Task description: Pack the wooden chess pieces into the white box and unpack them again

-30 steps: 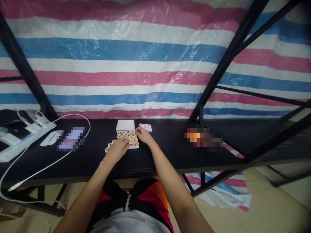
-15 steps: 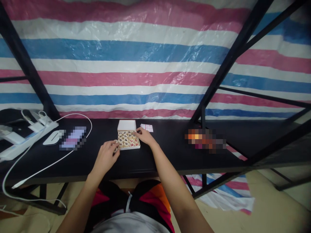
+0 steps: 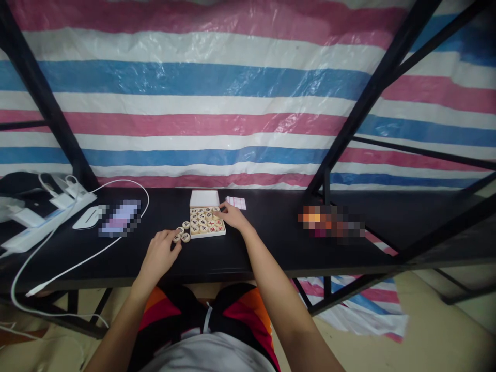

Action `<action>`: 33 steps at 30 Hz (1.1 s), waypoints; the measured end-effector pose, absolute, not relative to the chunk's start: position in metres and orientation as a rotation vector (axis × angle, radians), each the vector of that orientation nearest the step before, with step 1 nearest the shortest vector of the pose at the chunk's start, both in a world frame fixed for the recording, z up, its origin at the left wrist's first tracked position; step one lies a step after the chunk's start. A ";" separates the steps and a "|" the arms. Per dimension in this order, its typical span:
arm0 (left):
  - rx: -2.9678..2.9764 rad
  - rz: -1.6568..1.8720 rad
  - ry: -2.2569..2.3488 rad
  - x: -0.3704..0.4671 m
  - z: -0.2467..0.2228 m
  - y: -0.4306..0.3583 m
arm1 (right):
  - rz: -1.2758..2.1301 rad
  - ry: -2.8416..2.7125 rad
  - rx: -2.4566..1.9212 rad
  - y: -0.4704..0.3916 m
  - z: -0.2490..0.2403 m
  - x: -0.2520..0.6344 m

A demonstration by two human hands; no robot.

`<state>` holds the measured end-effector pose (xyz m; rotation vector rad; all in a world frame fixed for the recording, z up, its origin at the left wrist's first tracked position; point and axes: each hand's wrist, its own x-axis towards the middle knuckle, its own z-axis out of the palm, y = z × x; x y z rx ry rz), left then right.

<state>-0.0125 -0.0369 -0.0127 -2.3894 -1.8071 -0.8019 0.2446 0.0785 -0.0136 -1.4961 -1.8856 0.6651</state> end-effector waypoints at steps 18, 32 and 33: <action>-2.594 -0.809 -1.528 0.058 0.018 -0.008 | 0.674 -1.879 -1.467 0.081 -0.015 0.244; -2.595 -0.644 -1.479 0.064 0.016 0.027 | 0.673 -1.867 -1.499 0.081 -0.014 0.244; -2.631 -0.707 -1.495 0.054 0.019 0.029 | 0.680 -1.863 -1.509 0.081 -0.014 0.244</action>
